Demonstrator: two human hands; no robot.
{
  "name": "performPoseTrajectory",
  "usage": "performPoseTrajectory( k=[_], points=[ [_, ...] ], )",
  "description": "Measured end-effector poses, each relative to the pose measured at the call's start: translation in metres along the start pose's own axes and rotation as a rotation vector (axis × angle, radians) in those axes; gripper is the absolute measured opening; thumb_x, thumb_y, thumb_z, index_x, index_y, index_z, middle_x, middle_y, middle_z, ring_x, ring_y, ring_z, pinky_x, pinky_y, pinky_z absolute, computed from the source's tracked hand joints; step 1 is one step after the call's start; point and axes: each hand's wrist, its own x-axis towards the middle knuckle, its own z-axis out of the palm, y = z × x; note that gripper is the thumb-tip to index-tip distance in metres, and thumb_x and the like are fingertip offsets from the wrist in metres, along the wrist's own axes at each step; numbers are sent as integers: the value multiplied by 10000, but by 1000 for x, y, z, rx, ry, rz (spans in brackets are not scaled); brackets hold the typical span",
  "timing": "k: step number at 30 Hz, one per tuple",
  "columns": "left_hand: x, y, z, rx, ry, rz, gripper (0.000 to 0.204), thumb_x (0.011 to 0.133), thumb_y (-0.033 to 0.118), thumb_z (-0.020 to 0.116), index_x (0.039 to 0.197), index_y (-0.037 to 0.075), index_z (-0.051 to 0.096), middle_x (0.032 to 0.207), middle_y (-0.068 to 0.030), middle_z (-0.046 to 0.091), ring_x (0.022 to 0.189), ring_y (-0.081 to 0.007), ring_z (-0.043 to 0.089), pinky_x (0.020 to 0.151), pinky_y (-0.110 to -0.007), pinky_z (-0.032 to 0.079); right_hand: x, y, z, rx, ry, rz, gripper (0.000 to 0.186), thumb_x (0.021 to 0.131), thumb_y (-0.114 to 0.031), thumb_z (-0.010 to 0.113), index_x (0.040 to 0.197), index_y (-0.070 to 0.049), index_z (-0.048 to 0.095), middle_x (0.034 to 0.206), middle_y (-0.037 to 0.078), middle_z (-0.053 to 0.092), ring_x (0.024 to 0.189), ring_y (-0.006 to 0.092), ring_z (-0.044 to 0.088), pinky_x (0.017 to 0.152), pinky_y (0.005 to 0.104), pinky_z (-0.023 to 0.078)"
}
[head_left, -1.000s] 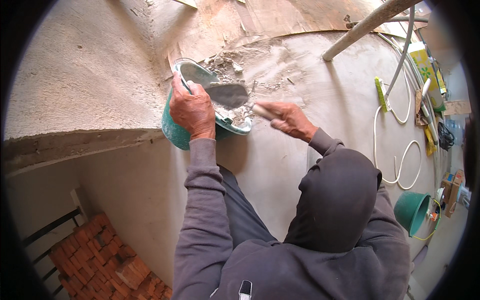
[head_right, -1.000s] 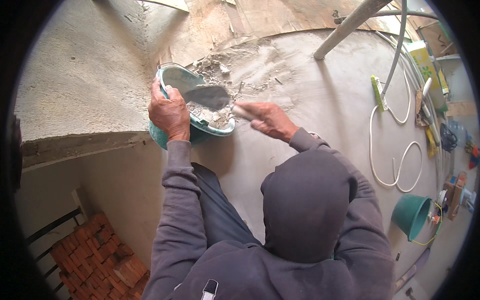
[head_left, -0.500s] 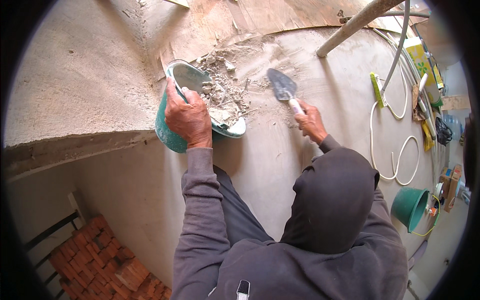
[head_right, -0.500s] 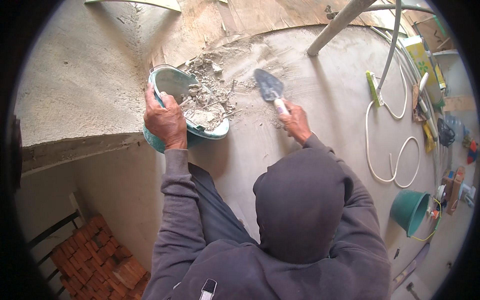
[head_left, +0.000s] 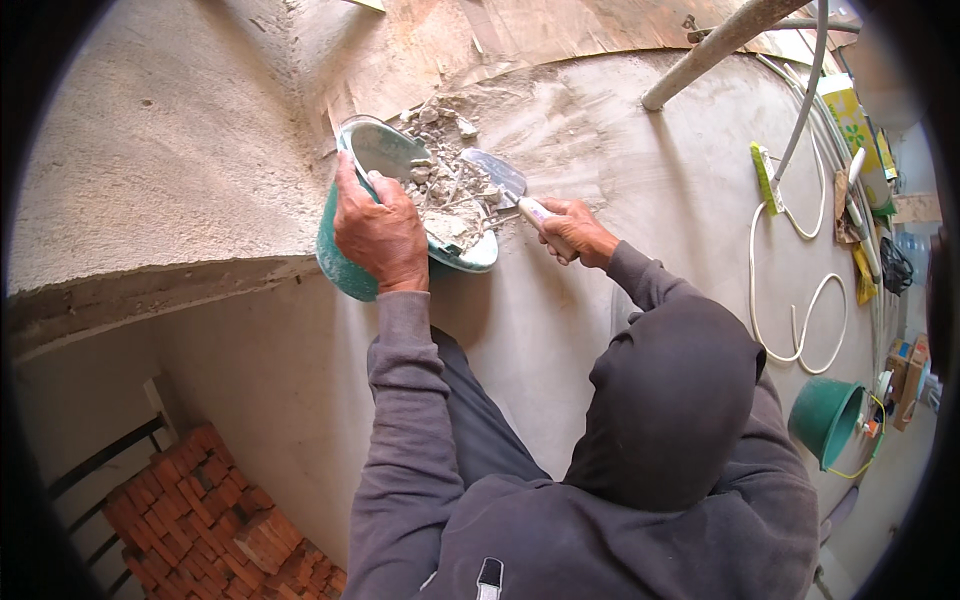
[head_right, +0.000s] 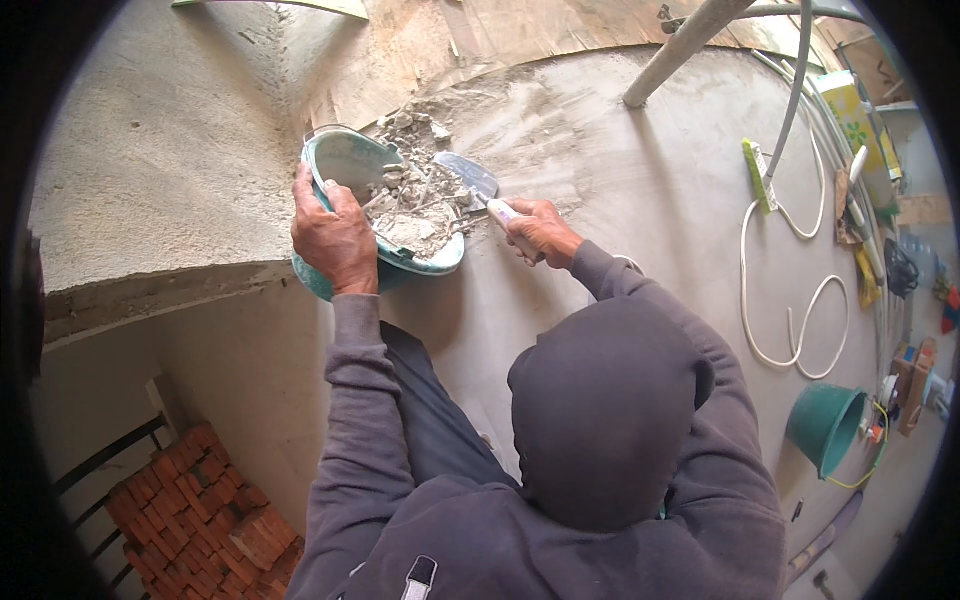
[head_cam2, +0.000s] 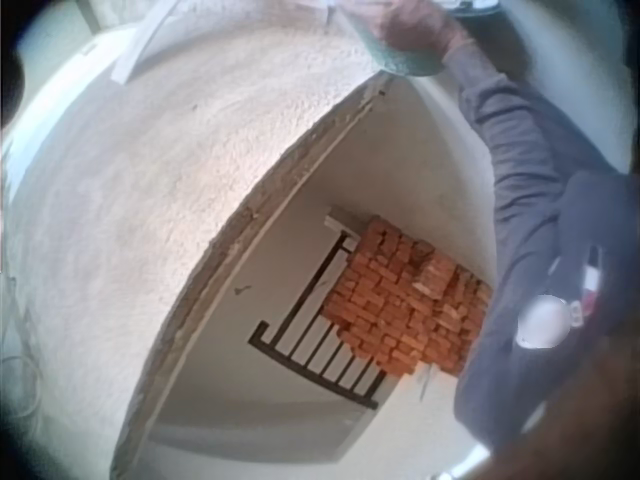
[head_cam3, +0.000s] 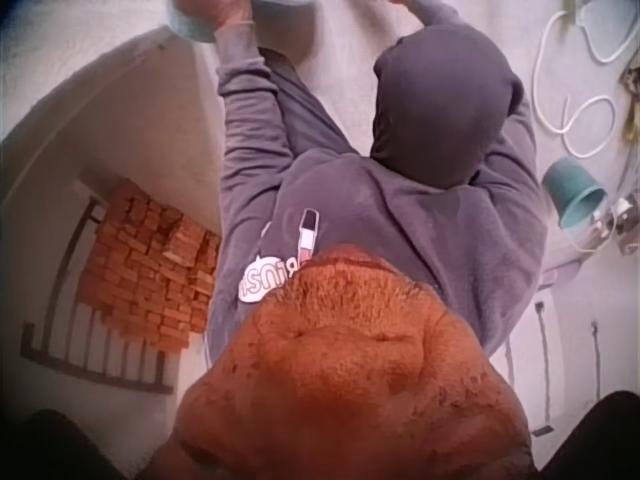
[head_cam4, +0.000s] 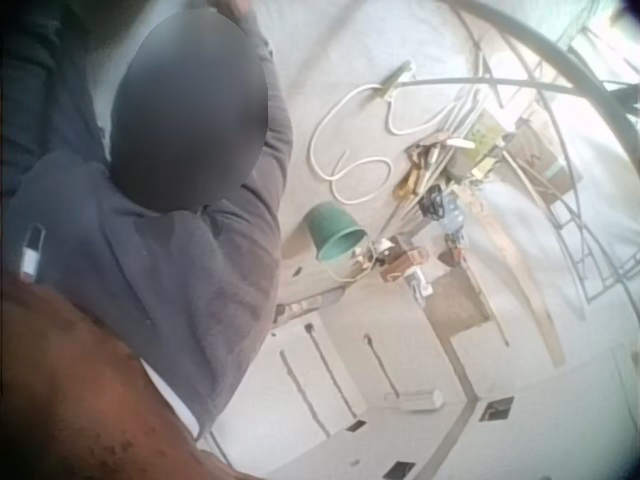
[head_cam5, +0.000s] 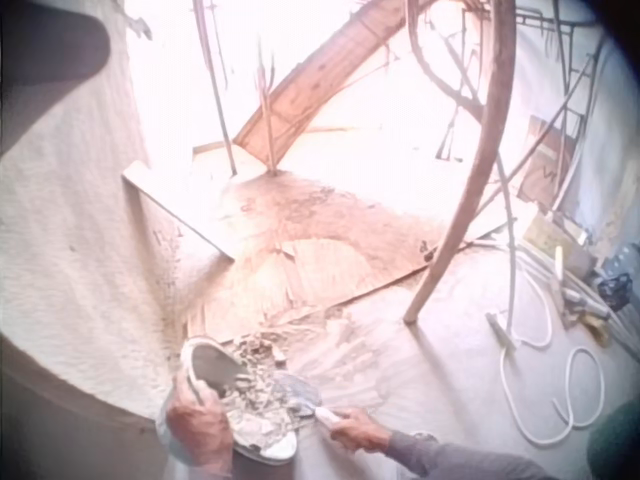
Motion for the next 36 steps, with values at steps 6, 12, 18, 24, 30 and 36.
performPoseTrajectory(
  k=[6,12,18,24,30,36],
  points=[
    [-5,0,-3,-13,-5,-4,402,873,102,564,1253,-25,596,1092,-227,696,921,-387,691,816,-448,538,-19,0,-5,107,-43,14,659,798,-27,531,1450,-116,492,748,77,600,516,105,558,360,256,438],
    [-8,4,-9,-18,-12,-9,417,858,86,581,1260,-25,585,1064,-228,698,913,-392,691,805,-451,541,-37,-24,14,-623,-104,-699,656,768,-30,570,1419,-100,526,895,125,671,694,196,624,623,327,550],
    [-12,7,-16,-101,-55,-40,503,814,60,625,1296,-43,529,1032,-259,687,903,-417,682,807,-466,535,-46,-28,19,-798,18,-810,642,764,-80,603,1401,-95,526,1036,187,679,880,309,671,812,406,541],
    [-16,1,-36,-59,-129,-84,505,799,80,611,1287,-38,555,1055,-261,685,950,-389,694,855,-439,540,-62,-14,-20,-169,48,-325,631,782,-117,537,1409,-53,507,840,73,635,604,111,596,495,254,492],
    [-17,-19,-59,-266,-179,-103,462,830,-5,569,1284,-91,546,1064,-171,701,933,-206,686,849,-317,535,-78,28,-57,12,56,-185,575,826,-126,488,1390,-12,484,828,63,621,644,110,598,524,257,513],
    [-18,-25,-67,-646,-260,-225,490,843,-83,543,1322,-157,468,1102,-172,680,952,-155,665,863,-256,516,-92,39,-35,-92,265,30,487,780,-150,553,1257,-65,601,755,14,598,598,94,561,517,255,473]
  ],
)
